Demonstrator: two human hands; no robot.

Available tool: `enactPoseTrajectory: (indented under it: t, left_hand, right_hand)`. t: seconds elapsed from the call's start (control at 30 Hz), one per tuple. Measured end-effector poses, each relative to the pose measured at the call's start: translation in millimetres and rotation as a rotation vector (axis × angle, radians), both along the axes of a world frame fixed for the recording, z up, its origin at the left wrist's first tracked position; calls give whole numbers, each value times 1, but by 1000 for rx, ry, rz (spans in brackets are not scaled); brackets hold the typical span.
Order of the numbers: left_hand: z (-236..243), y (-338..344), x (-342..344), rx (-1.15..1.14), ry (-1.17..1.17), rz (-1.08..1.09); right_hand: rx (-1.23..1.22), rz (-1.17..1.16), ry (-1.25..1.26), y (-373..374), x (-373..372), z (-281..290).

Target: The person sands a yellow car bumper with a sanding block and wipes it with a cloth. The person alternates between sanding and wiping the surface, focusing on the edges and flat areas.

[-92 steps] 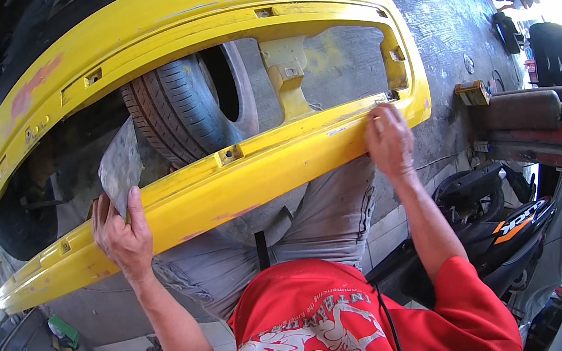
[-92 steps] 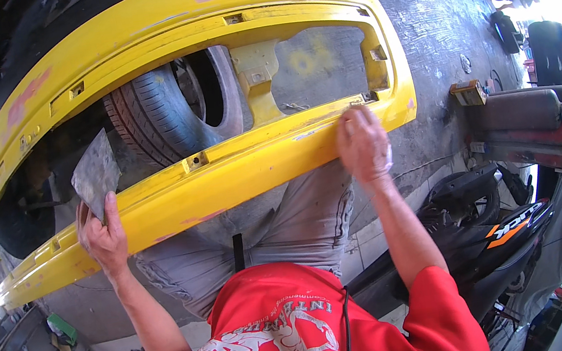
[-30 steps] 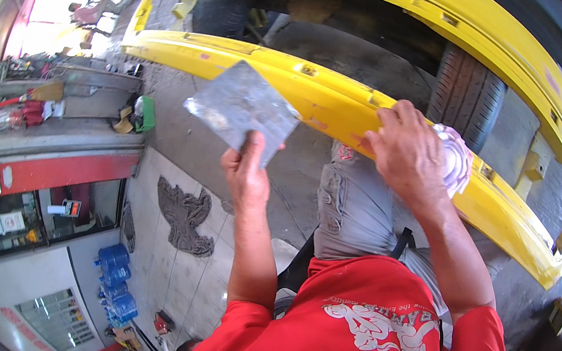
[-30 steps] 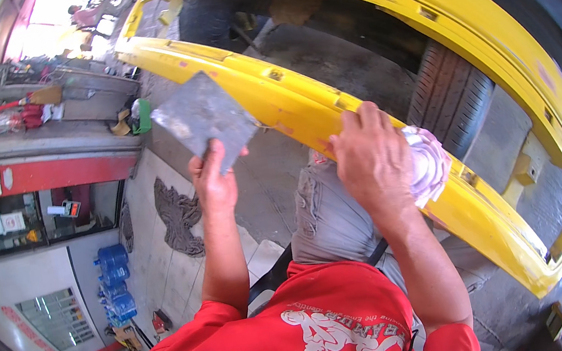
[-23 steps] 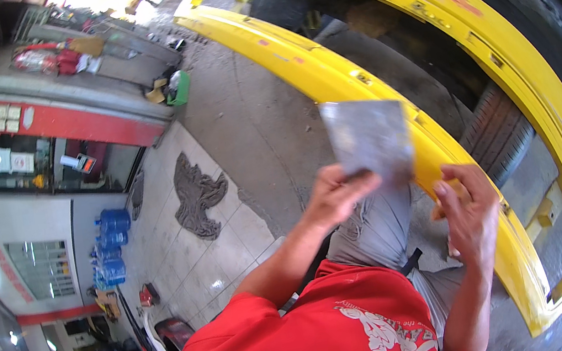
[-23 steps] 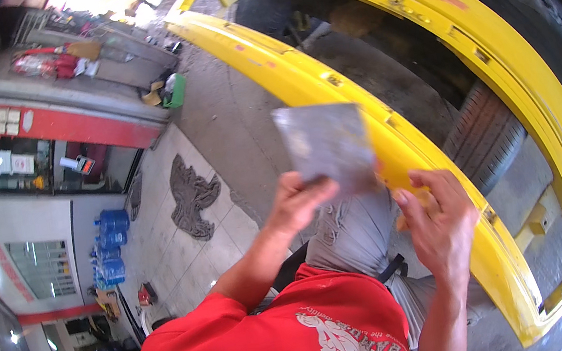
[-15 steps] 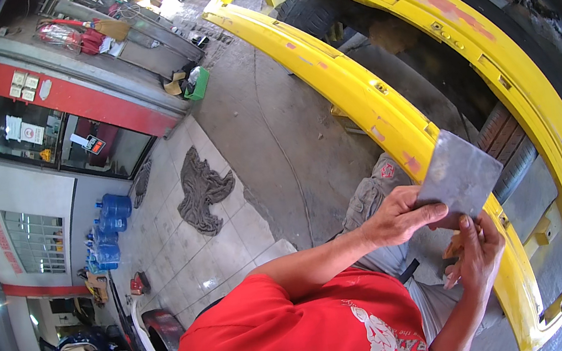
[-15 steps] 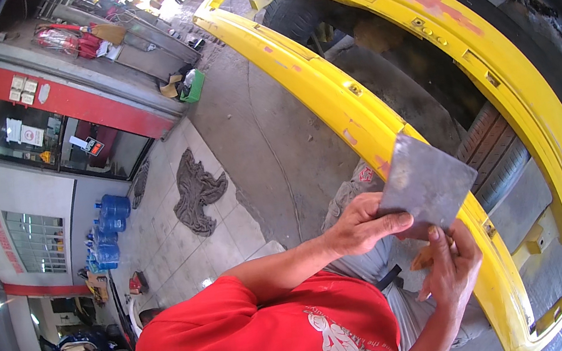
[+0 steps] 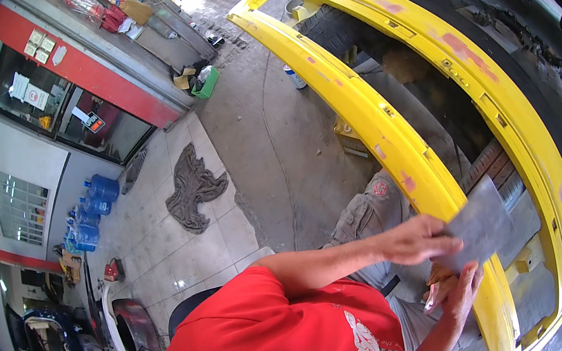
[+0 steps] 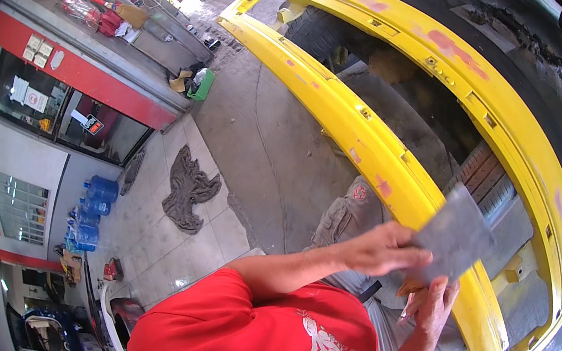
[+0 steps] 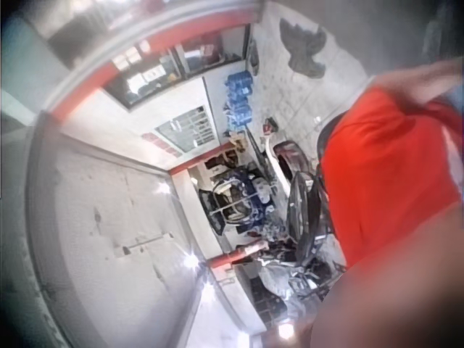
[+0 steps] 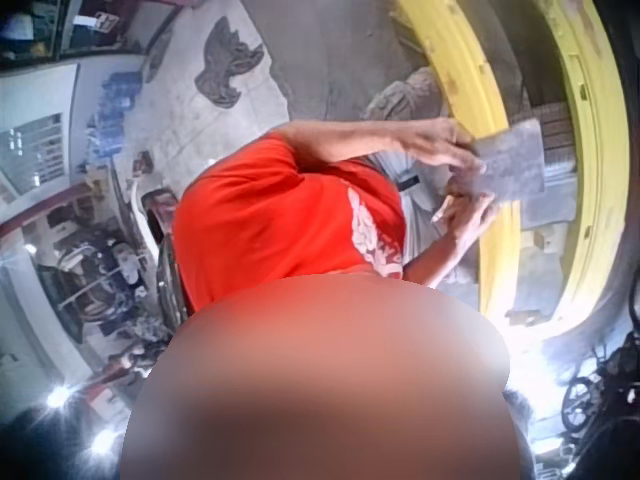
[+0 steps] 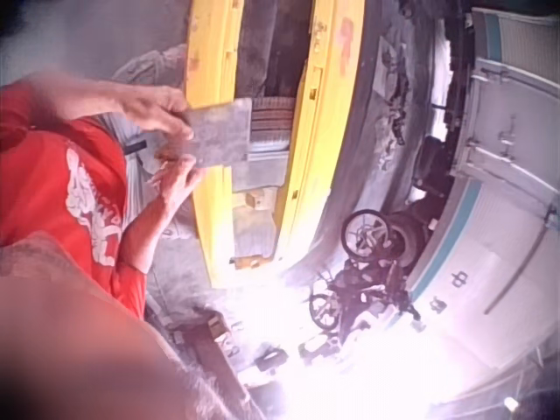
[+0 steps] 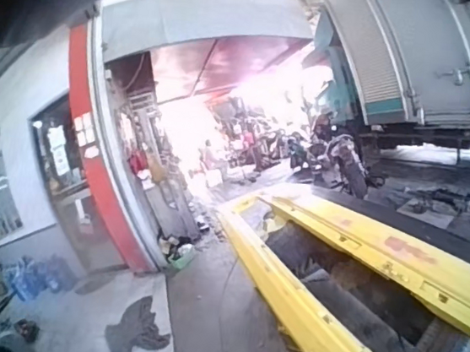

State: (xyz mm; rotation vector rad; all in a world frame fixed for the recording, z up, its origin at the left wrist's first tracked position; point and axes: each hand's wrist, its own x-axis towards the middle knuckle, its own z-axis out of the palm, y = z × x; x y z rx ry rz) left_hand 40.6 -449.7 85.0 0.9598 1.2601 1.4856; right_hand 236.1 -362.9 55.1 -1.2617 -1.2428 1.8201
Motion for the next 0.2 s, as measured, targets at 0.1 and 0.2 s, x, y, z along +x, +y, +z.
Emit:
enactPoseTrajectory:
  t: [0.1,0.2]
  left_hand:
    - [-2,8,0,-69,115,-153]
    - [-5,8,-8,125,260,-66]
  right_hand:
    - [-107,-124,22,6,-7,10]
    - [-221,-290,113,12,-17,20]
